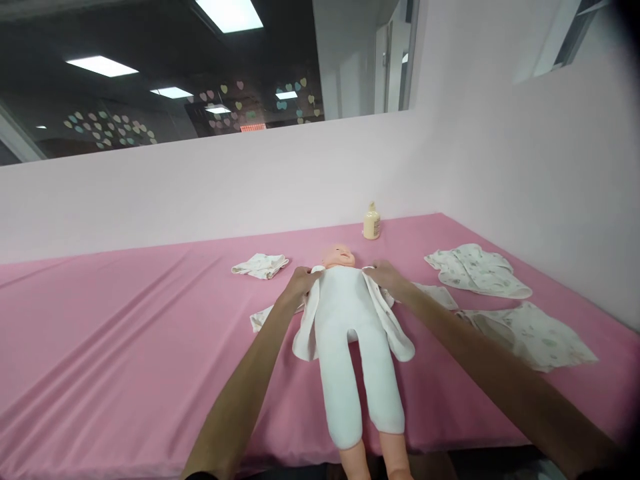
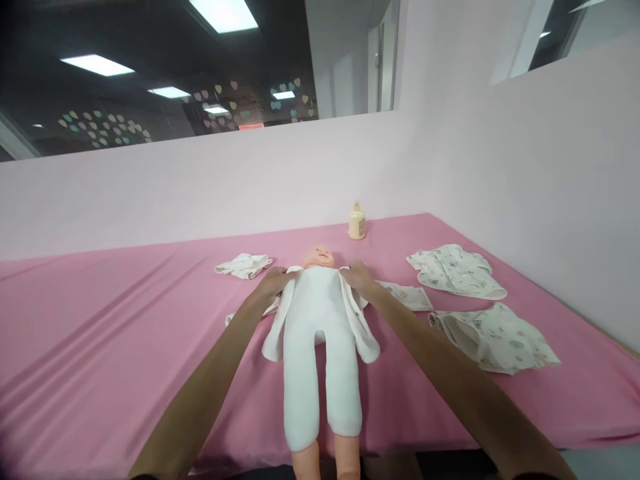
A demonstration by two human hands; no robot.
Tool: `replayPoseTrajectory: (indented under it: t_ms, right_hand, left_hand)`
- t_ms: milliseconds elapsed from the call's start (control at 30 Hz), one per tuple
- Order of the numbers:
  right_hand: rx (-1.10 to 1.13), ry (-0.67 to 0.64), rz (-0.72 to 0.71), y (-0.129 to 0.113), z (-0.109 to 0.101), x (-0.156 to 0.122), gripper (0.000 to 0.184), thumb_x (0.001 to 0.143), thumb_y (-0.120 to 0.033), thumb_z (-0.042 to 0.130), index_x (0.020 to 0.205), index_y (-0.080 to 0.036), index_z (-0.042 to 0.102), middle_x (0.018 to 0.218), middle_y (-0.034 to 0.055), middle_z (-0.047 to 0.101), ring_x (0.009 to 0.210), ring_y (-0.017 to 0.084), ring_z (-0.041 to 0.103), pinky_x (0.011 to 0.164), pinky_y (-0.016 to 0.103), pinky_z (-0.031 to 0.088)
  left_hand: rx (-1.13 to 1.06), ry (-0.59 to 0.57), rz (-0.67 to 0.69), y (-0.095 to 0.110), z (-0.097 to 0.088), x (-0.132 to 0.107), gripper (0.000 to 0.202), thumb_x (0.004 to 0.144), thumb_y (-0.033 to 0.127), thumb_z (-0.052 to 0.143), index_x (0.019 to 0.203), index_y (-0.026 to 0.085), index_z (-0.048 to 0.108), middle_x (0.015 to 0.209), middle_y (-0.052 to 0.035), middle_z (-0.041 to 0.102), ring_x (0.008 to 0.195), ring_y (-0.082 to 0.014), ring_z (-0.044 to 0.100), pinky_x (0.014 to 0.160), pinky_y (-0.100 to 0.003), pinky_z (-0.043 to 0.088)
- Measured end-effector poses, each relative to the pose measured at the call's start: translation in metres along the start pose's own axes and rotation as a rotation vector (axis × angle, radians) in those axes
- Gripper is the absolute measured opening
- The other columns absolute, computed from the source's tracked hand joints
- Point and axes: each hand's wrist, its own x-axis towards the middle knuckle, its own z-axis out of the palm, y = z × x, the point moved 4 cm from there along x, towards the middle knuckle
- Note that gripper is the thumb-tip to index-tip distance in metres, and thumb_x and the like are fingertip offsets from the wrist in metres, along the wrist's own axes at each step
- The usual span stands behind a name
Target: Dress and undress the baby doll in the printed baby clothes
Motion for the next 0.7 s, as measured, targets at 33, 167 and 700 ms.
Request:
replayPoseTrajectory:
  t_ms: [33, 167, 700]
  right_hand:
    - [0.018, 0.006, -0.002, -0.005, 0.003, 0.005, 0.031, 0.077, -0.025, 0.062, 0.060, -0.021, 0.037, 0.054, -0.0047, 0.035, 0.052, 0.012, 0.038, 0.052, 0.025, 0.030]
    - [0.048, 0.003, -0.038, -0.028, 0.022, 0.019, 0.029, 0.076, -0.017, 0.055, 0.060, -0.022, 0.032, 0.054, -0.0061, 0.028, 0.052, 0.010, 0.031, 0.048, 0.024, 0.026]
    - [-0.165, -0.075, -0.149, -0.031, 0.027, -0.001, 0.028, 0.077, -0.024, 0.050, 0.054, -0.021, 0.035, 0.054, -0.0040, 0.030, 0.054, 0.010, 0.031, 0.052, 0.025, 0.021]
  left_hand:
    - [-0.017, -0.009, 0.019, 0.005, 0.005, 0.000, 0.024, 0.078, 0.034, 0.066, 0.077, 0.014, 0.052, 0.054, 0.0053, 0.040, 0.045, -0.0054, 0.034, 0.045, -0.021, 0.023]
    - [-0.064, -0.045, 0.082, 0.021, 0.028, 0.002, 0.019, 0.081, 0.031, 0.062, 0.080, 0.016, 0.051, 0.053, 0.0070, 0.036, 0.043, -0.0044, 0.033, 0.045, -0.019, 0.024]
    - [0.319, 0.147, 0.308, 0.031, 0.029, -0.001, 0.024, 0.087, 0.029, 0.051, 0.102, 0.014, 0.061, 0.101, -0.0091, 0.067, 0.094, -0.0200, 0.059, 0.076, -0.027, 0.039]
